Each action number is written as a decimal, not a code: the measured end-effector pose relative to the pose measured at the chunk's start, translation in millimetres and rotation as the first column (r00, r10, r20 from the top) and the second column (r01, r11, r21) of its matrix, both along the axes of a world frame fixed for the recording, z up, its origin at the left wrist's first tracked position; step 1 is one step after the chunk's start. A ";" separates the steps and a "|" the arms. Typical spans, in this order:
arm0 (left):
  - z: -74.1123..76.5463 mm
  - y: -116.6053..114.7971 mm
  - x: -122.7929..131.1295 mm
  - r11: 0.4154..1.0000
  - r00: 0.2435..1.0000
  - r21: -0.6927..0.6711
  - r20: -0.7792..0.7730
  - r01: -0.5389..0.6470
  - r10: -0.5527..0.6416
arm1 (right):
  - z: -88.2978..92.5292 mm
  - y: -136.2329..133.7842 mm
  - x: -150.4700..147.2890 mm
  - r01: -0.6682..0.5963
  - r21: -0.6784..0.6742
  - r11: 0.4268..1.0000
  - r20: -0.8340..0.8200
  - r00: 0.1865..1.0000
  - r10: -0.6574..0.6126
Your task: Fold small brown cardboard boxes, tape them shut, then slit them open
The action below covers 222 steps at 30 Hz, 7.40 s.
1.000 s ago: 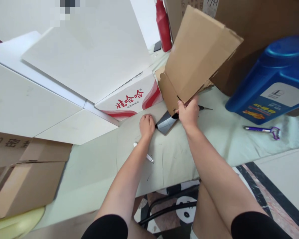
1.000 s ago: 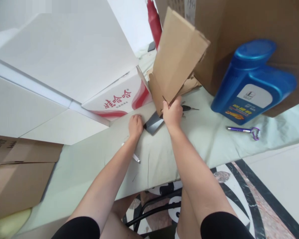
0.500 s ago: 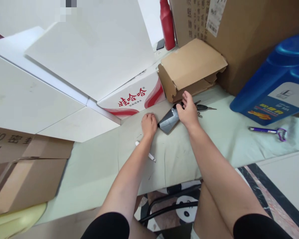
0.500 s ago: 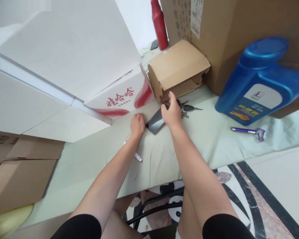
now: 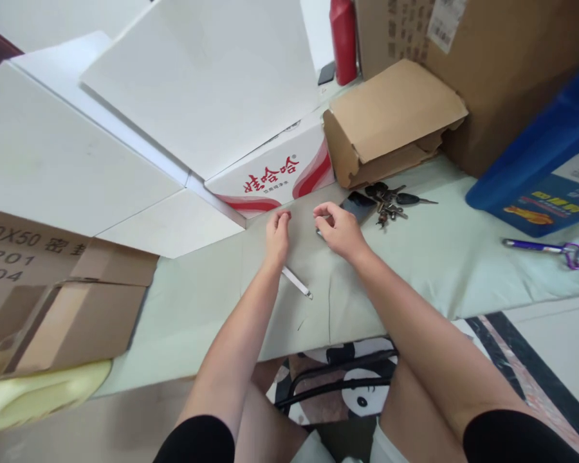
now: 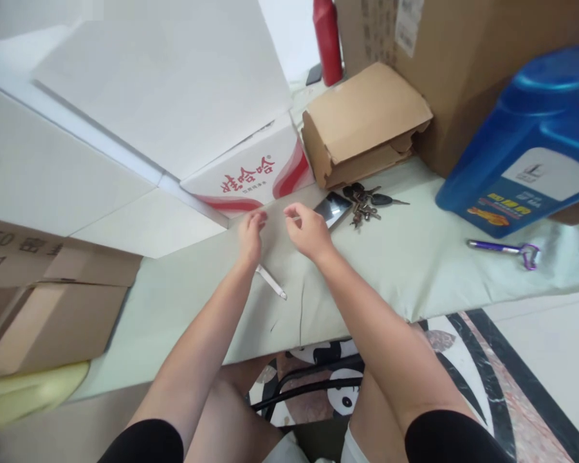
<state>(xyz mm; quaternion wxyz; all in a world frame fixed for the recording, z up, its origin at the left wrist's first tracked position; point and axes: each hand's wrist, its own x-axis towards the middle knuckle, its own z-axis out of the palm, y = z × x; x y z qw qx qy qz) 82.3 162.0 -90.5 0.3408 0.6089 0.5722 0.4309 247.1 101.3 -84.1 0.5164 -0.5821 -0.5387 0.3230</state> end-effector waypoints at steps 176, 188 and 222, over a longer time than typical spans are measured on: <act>38.9 -135.6 -166.7 0.991 0.958 0.080 0.255 0.111 -0.128 | 95.0 -113.7 -37.0 -0.399 -0.096 0.912 0.430 0.810 0.399; 38.4 -137.4 -170.5 0.963 0.937 0.211 0.270 0.168 -0.223 | 66.4 -105.2 -38.2 -0.168 -0.012 0.986 0.380 0.911 0.160; 37.5 -132.0 -175.6 0.999 0.815 -0.049 0.579 0.004 0.025 | 37.7 -94.1 -32.0 -0.556 0.177 0.812 0.418 0.789 0.450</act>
